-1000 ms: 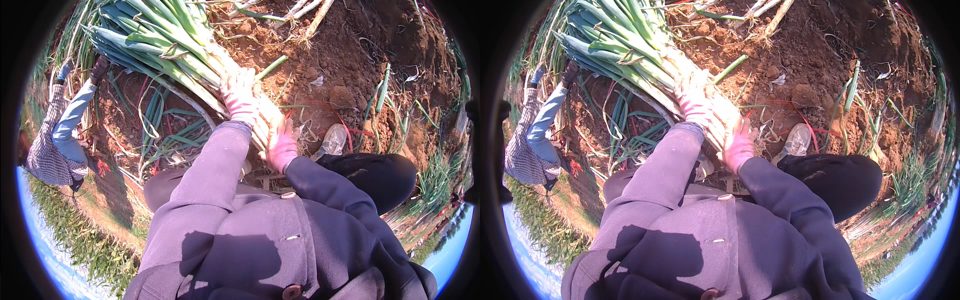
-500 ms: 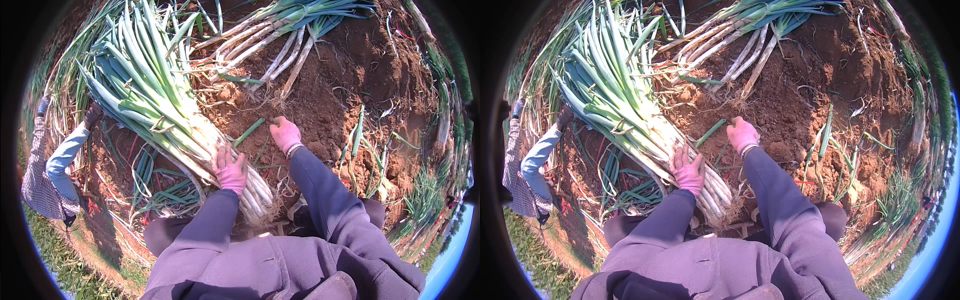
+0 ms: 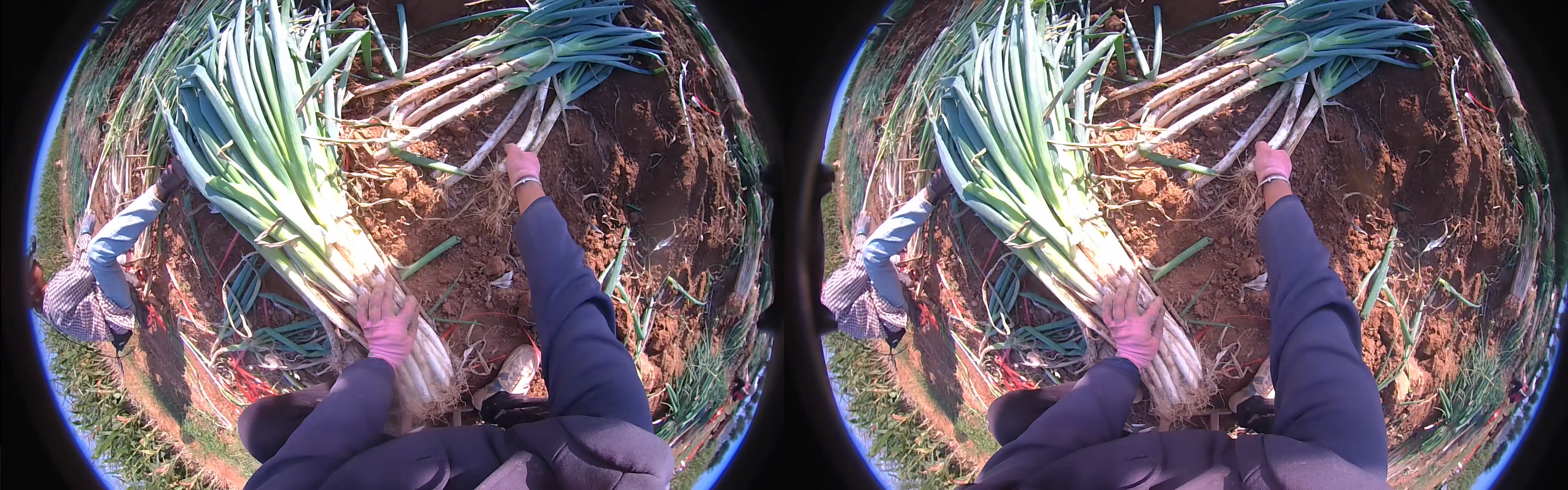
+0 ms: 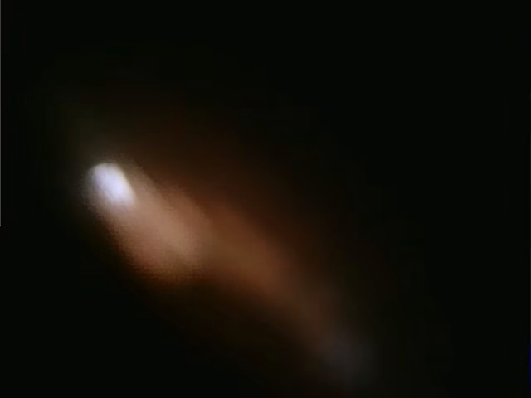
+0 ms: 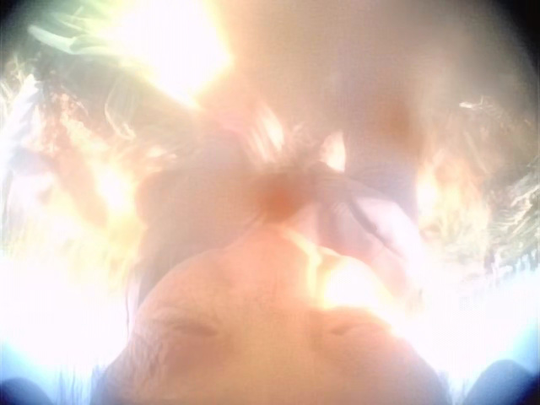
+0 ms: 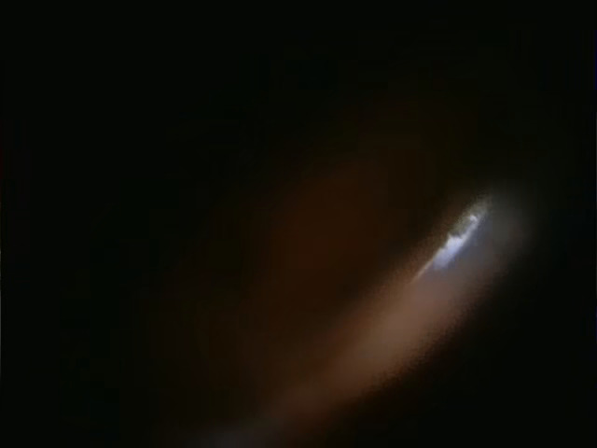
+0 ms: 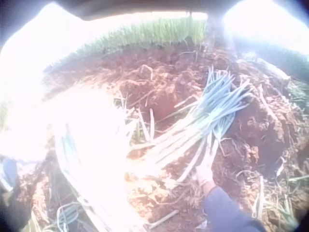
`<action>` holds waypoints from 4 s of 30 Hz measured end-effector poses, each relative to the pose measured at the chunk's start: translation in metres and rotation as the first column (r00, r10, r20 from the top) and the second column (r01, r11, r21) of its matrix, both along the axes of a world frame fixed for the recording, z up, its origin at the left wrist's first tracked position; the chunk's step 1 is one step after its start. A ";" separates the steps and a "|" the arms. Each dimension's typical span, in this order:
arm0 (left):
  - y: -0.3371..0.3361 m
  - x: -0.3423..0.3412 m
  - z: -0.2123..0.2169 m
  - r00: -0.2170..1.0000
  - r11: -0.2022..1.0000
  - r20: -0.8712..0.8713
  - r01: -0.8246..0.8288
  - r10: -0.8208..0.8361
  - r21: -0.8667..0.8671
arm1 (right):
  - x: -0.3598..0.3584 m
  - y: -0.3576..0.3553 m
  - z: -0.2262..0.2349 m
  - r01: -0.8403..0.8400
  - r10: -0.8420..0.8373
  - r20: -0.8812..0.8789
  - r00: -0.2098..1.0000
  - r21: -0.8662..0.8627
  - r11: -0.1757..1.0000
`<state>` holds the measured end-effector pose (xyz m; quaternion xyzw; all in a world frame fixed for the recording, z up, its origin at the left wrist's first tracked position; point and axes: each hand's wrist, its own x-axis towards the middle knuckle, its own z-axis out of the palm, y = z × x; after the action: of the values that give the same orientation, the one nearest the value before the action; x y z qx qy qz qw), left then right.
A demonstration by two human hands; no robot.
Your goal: The person gathers harvested green onions from the ground, aligns them into bundles, and secures each bundle with a red plastic tie. The person repeats this process for multiple bunches, placing the tied bundles on the ground.
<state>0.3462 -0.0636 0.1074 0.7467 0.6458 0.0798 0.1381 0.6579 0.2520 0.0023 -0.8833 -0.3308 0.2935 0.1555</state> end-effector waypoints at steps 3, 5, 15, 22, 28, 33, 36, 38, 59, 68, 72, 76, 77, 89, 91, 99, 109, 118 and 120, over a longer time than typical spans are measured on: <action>-0.004 -0.005 -0.003 0.999 1.000 -0.019 -0.028 0.028 0.000 | 0.005 -0.047 0.072 0.226 -0.127 -0.618 0.776 0.084 0.971; -0.009 -0.005 -0.003 0.998 0.998 -0.018 -0.053 0.053 -0.017 | 0.001 -0.110 0.110 0.242 -0.169 -0.755 0.633 -0.014 0.970; -0.001 -0.004 0.001 0.992 0.979 0.129 -0.022 -0.004 0.202 | -0.088 -0.375 0.258 0.234 -0.502 -0.857 0.118 -0.467 0.853; -0.034 0.116 0.023 0.166 0.804 0.812 0.130 0.559 -0.580 | -0.094 -0.499 0.362 0.136 -0.444 -0.892 -0.081 -0.451 0.882; 0.064 0.141 0.073 -0.527 0.553 0.234 0.601 0.817 -0.577 | -0.072 -0.588 0.496 -0.134 -0.343 -0.736 0.583 -0.503 0.854; 0.099 0.131 0.249 -0.548 0.710 0.471 0.638 0.691 -0.298 | -0.038 -0.653 0.580 -0.069 -0.332 -0.752 0.569 -0.446 0.892; 0.121 0.064 0.358 -0.601 0.828 0.730 0.554 0.325 0.088 | -0.027 -0.625 0.570 -0.247 -0.194 -0.769 0.609 -0.416 0.875; 0.142 0.017 0.408 -0.504 0.721 0.815 0.674 0.287 0.163 | -0.022 -0.597 0.533 -0.414 0.038 -0.801 0.597 -0.268 0.870; 0.166 -0.037 0.082 0.463 0.374 -0.072 0.604 -0.883 -0.704 | -0.179 -0.410 0.158 -0.581 0.577 -0.067 0.814 -0.093 0.809; 0.170 -0.019 0.072 0.315 0.306 -0.148 0.546 -0.938 -0.780 | -0.175 -0.371 0.174 -0.590 0.513 -0.293 0.807 -0.406 0.697; 0.168 -0.015 0.082 0.310 0.314 -0.170 0.509 -0.936 -0.802 | -0.171 -0.368 0.174 -0.610 0.507 -0.339 0.792 -0.403 0.683; 0.171 -0.021 0.085 0.334 0.271 -0.094 0.536 -0.938 -0.799 | -0.169 -0.374 0.169 -0.625 0.547 -0.302 0.781 -0.370 0.688; 0.170 -0.021 0.077 0.323 0.285 -0.118 0.540 -0.939 -0.792 | -0.170 -0.377 0.166 -0.623 0.555 -0.282 0.783 -0.363 0.693; 0.134 -0.068 0.055 0.495 0.547 -0.292 0.827 -0.818 -0.131 | -0.163 -0.387 0.171 -0.587 0.532 -0.269 0.802 -0.193 0.786; 0.134 -0.068 0.061 0.498 0.554 -0.268 0.808 -0.825 -0.201 | -0.166 -0.391 0.166 -0.556 0.525 -0.192 0.829 -0.200 0.806; 0.141 -0.079 0.049 0.490 0.493 -0.156 0.870 -0.858 0.019 | -0.187 -0.435 0.133 -0.566 0.534 0.223 0.816 0.115 0.816; 0.128 -0.062 0.068 0.514 0.545 -0.210 0.829 -0.831 -0.124 | -0.204 -0.426 0.130 -0.500 0.453 0.215 0.865 0.317 0.806; 0.137 -0.059 0.058 0.441 0.476 -0.216 0.866 -0.871 -0.152 | -0.215 -0.413 0.162 -0.665 0.667 -0.030 0.745 -0.124 0.737; 0.136 -0.056 0.058 0.430 0.475 -0.216 0.845 -0.877 -0.246 | -0.218 -0.414 0.162 -0.668 0.679 -0.018 0.734 -0.197 0.717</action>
<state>0.2902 0.0726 0.1658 0.9652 0.1901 -0.1538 0.0924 0.4396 -0.1620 0.1641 -0.7209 -0.6038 0.3354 -0.0561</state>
